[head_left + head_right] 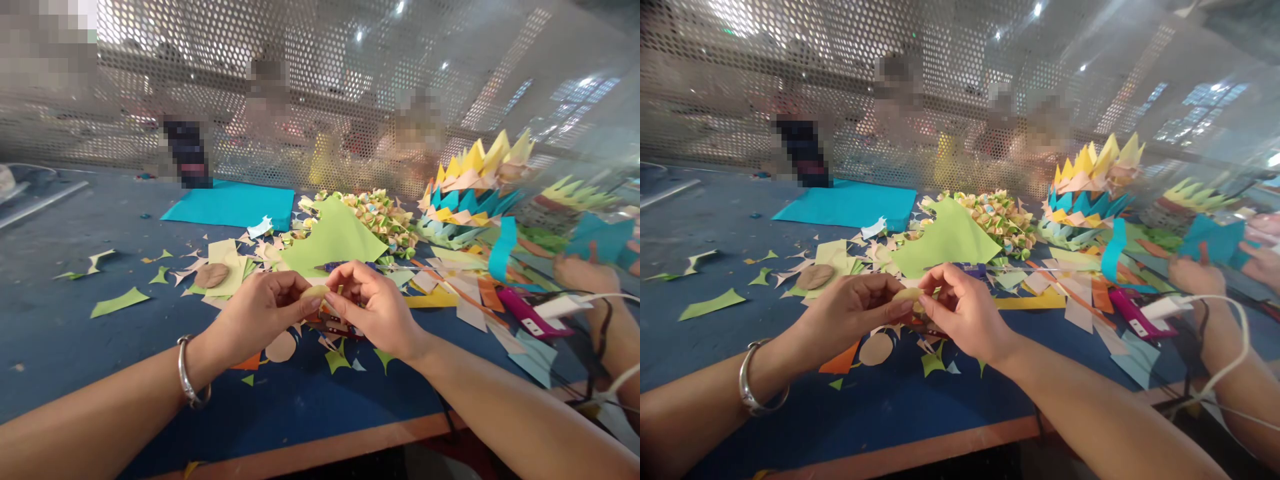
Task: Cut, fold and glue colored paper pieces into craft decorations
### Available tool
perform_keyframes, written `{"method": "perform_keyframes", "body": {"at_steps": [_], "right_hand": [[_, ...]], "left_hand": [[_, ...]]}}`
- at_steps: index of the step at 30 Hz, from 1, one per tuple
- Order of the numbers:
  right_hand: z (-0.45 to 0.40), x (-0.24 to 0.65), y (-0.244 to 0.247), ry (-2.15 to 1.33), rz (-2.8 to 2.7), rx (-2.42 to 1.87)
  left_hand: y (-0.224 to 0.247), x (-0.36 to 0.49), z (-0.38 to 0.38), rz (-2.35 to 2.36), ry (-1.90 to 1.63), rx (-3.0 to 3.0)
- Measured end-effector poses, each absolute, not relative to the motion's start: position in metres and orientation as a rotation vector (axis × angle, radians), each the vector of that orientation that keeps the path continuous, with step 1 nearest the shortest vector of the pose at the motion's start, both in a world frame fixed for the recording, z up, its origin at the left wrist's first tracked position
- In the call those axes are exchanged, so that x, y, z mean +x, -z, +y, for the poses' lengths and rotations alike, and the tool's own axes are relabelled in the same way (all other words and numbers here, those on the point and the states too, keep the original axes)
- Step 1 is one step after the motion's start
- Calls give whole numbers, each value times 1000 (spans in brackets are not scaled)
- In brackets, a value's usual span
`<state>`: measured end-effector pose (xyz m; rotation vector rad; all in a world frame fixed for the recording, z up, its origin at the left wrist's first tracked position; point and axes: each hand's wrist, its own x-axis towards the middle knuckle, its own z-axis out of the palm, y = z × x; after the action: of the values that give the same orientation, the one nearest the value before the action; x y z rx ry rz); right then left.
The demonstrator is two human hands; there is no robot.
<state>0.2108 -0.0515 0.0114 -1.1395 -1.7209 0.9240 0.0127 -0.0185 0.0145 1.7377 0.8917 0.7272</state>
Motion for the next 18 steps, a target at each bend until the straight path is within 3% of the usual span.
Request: {"method": "perform_keyframes", "body": {"at_steps": [18], "right_hand": [[-52,210,-15,-1016,-1735,-1176]], "left_hand": [[-14,10,-16,969,-613,1999]]}}
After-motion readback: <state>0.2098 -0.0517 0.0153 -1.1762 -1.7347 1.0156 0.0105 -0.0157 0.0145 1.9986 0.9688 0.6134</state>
